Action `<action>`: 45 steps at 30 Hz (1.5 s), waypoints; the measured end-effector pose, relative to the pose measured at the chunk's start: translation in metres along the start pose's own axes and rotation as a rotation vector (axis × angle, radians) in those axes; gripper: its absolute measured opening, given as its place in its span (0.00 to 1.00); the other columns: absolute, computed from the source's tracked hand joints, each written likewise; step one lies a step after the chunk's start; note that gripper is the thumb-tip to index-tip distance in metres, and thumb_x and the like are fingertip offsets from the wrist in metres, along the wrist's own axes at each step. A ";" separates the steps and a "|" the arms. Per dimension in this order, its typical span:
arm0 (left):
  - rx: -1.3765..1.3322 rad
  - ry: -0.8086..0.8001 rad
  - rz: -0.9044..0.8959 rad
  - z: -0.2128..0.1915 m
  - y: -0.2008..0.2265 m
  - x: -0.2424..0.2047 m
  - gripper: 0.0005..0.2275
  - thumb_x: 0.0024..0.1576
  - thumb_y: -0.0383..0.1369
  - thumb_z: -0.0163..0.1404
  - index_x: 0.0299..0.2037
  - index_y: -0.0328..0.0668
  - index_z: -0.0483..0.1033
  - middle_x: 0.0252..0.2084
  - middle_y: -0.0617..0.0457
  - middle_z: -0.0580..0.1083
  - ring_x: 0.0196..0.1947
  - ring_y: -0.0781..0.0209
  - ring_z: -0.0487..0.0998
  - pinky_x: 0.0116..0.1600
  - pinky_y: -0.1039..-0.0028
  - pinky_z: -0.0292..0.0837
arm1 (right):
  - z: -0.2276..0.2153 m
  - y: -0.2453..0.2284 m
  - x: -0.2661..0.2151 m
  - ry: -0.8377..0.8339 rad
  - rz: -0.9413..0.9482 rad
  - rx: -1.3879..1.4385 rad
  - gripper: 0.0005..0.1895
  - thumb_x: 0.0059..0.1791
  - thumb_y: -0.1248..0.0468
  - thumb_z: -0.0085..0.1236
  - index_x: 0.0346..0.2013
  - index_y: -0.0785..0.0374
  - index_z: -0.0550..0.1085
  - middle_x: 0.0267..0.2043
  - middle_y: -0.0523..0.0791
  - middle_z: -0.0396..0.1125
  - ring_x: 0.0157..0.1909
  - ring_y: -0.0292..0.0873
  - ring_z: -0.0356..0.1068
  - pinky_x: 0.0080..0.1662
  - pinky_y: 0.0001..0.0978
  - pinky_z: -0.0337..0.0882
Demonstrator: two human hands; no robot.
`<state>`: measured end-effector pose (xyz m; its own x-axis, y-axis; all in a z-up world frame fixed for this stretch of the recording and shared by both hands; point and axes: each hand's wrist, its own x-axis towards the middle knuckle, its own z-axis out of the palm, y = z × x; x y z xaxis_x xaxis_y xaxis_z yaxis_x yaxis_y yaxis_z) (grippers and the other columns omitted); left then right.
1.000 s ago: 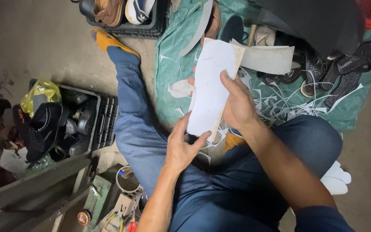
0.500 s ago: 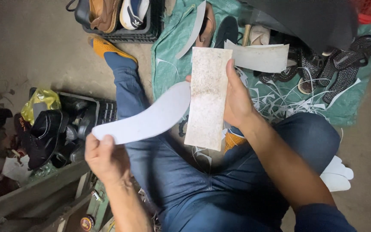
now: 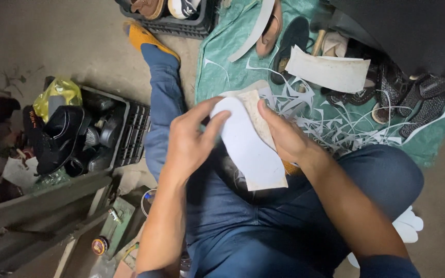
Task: The person sits on the floor and uses shears to cut a white shoe insole along a marked outline. They trim the edges, rotate the insole, and place the finished piece aside before picking up another insole to repeat the process.
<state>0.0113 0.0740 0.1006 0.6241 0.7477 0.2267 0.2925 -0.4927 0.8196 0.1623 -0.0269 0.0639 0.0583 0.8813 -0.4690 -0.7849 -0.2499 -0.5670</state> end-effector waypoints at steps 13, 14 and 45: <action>-0.570 -0.097 -0.226 -0.016 -0.068 -0.033 0.09 0.59 0.31 0.54 0.43 0.31 0.78 0.35 0.47 0.76 0.39 0.62 0.76 0.50 0.69 0.73 | -0.050 -0.005 0.029 0.021 -0.331 0.003 0.36 0.49 0.53 0.55 0.69 0.65 0.64 0.59 0.53 0.67 0.56 0.47 0.68 0.61 0.52 0.73; -0.589 -0.200 -0.203 -0.015 -0.058 -0.037 0.07 0.59 0.30 0.53 0.39 0.32 0.77 0.40 0.41 0.77 0.43 0.54 0.77 0.52 0.64 0.71 | -0.052 -0.007 0.029 0.044 -0.428 -0.094 0.36 0.50 0.53 0.57 0.70 0.63 0.62 0.63 0.53 0.60 0.60 0.48 0.62 0.63 0.53 0.69; 0.524 -0.123 0.243 0.050 -0.043 -0.063 0.05 0.63 0.28 0.47 0.37 0.42 0.76 0.40 0.46 0.77 0.38 0.48 0.76 0.43 0.64 0.71 | -0.032 -0.017 0.013 0.083 -0.523 -0.390 0.47 0.54 0.49 0.54 0.75 0.65 0.39 0.75 0.71 0.37 0.74 0.77 0.42 0.66 0.79 0.50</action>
<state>-0.0047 0.0256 0.0249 0.7882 0.5444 0.2870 0.4304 -0.8210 0.3751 0.1962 -0.0246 0.0459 0.4311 0.8960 -0.1062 -0.3598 0.0628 -0.9309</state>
